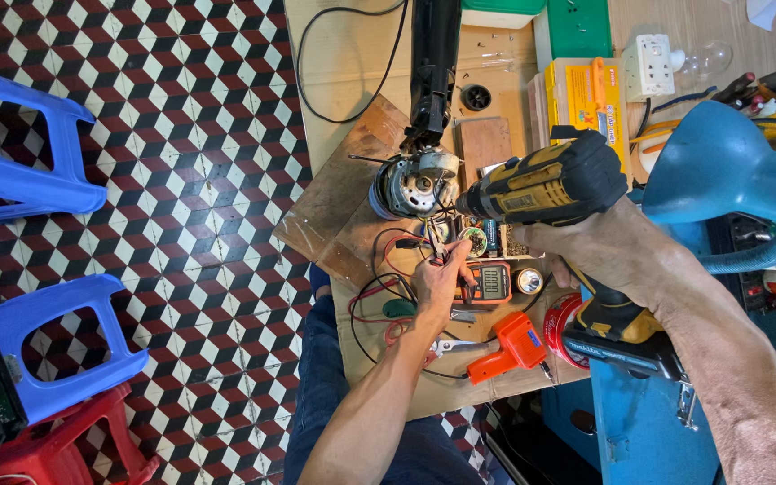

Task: The person disassembles a small electric motor attached to a long black tube, using a cordless drill, pliers, and a screwdriver. They remove screws, separate the motor housing, and inspect the internal components including the rotor and stator.

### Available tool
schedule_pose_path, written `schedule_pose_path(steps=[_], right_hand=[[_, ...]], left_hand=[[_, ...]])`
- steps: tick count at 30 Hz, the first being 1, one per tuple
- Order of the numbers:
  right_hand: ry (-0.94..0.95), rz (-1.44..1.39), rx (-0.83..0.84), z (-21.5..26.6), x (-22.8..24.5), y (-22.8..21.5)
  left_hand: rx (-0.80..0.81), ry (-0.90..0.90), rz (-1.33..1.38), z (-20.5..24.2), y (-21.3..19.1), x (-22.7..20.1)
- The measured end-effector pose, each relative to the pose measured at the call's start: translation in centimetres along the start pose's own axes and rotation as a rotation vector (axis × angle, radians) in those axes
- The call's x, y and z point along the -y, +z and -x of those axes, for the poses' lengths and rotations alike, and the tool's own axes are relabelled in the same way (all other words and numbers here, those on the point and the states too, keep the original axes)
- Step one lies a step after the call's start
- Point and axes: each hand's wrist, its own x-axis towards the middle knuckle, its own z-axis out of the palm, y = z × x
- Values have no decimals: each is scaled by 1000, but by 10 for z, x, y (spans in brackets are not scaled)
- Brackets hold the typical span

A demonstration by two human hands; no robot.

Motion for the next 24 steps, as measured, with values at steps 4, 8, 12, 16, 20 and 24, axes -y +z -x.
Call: schedule_pose_path(steps=[4, 8, 12, 16, 20, 24], right_hand=[[24, 34, -7, -1, 1, 1], [-27, -26, 19, -3, -4, -1], [-29, -13, 4, -3, -6, -1], [56, -29, -23, 4, -4, 0], [67, -103, -66, 20, -7, 4], [-12, -180, -84, 46, -37, -4]], left_hand=[[-39, -64, 30, 4, -4, -7], [-29, -85, 85, 3, -14, -3], [28, -146, 28, 8, -21, -7], [110, -145, -32, 10, -22, -13], [128, -166, -66, 9, -23, -18], [184, -201, -93, 10, -22, -20]])
